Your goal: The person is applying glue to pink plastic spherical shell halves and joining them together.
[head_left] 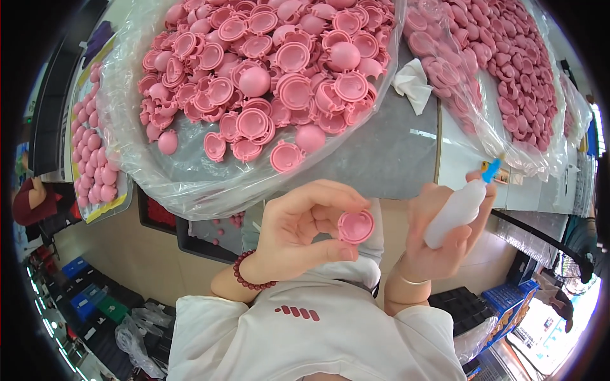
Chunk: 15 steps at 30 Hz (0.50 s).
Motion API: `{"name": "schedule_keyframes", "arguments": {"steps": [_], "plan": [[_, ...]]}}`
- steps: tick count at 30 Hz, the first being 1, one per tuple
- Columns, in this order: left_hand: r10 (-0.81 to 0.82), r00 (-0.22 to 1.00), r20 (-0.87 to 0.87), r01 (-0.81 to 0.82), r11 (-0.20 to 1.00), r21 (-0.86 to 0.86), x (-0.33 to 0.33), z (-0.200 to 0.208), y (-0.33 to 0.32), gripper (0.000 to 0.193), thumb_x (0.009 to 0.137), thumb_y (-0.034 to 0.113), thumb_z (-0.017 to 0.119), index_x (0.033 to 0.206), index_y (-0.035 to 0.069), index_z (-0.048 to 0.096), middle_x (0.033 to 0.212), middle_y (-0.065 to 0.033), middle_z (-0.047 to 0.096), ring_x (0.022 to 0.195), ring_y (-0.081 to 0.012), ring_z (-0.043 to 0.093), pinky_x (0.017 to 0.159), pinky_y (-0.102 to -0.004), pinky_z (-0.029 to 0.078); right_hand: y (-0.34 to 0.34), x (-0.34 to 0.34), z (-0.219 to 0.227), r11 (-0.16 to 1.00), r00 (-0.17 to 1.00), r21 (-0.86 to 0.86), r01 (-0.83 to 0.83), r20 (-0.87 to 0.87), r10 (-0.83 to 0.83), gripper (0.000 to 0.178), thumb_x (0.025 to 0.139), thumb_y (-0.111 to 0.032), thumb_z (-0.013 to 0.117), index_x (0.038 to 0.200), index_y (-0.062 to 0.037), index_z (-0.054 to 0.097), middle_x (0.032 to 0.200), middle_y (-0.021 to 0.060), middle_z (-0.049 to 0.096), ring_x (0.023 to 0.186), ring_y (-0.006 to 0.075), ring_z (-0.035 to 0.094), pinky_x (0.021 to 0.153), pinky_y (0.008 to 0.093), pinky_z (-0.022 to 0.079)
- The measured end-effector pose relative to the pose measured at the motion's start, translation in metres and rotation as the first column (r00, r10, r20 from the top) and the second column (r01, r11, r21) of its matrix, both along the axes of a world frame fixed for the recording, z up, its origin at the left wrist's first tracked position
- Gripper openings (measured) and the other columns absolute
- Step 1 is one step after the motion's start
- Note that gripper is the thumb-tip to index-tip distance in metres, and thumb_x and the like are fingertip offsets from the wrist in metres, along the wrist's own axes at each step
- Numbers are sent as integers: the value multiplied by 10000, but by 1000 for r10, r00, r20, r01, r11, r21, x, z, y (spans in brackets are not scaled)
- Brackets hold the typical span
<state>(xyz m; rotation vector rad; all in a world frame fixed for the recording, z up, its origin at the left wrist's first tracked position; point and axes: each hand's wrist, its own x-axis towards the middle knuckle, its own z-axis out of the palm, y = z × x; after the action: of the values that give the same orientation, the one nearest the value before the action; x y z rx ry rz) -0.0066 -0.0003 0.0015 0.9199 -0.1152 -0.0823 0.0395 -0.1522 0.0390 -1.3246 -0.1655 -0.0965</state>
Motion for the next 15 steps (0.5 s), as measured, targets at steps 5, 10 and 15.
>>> {"name": "schedule_keyframes", "arguments": {"steps": [5, 10, 15], "plan": [[-34, 999, -15, 33, 998, -47, 0, 0, 0, 453, 703, -80, 592, 1124, -58, 427, 1137, -175, 472, 975, -196, 525, 775, -285, 469, -7, 6, -9, 992, 940, 93, 80, 326, -106, 455, 704, -262, 608, 1003, -4, 382, 577, 20, 399, 478, 105, 269, 434, 224, 215], [67, 998, -10, -67, 998, 17, -1, 5, -4, 449, 682, 12, 659, 1062, -61, 431, 1080, -273, 481, 955, -248, 539, 810, -333, 461, -13, 9, 5, 969, 719, -235, 75, 686, 110, 669, 749, -594, 441, 840, 63, 527, 581, 8, 358, 488, 119, 283, 413, 242, 201], [90, 996, 6, -90, 994, 54, -1, 5, -2, 416, 682, -5, 653, 1035, -66, 442, 1066, -288, 481, 978, -263, 528, 822, -338, 454, -7, 3, 1, 951, 741, -288, 110, 662, 115, 585, 699, -544, 547, 786, 31, 609, 567, -9, 491, 440, 98, 414, 348, 220, 243]]}}
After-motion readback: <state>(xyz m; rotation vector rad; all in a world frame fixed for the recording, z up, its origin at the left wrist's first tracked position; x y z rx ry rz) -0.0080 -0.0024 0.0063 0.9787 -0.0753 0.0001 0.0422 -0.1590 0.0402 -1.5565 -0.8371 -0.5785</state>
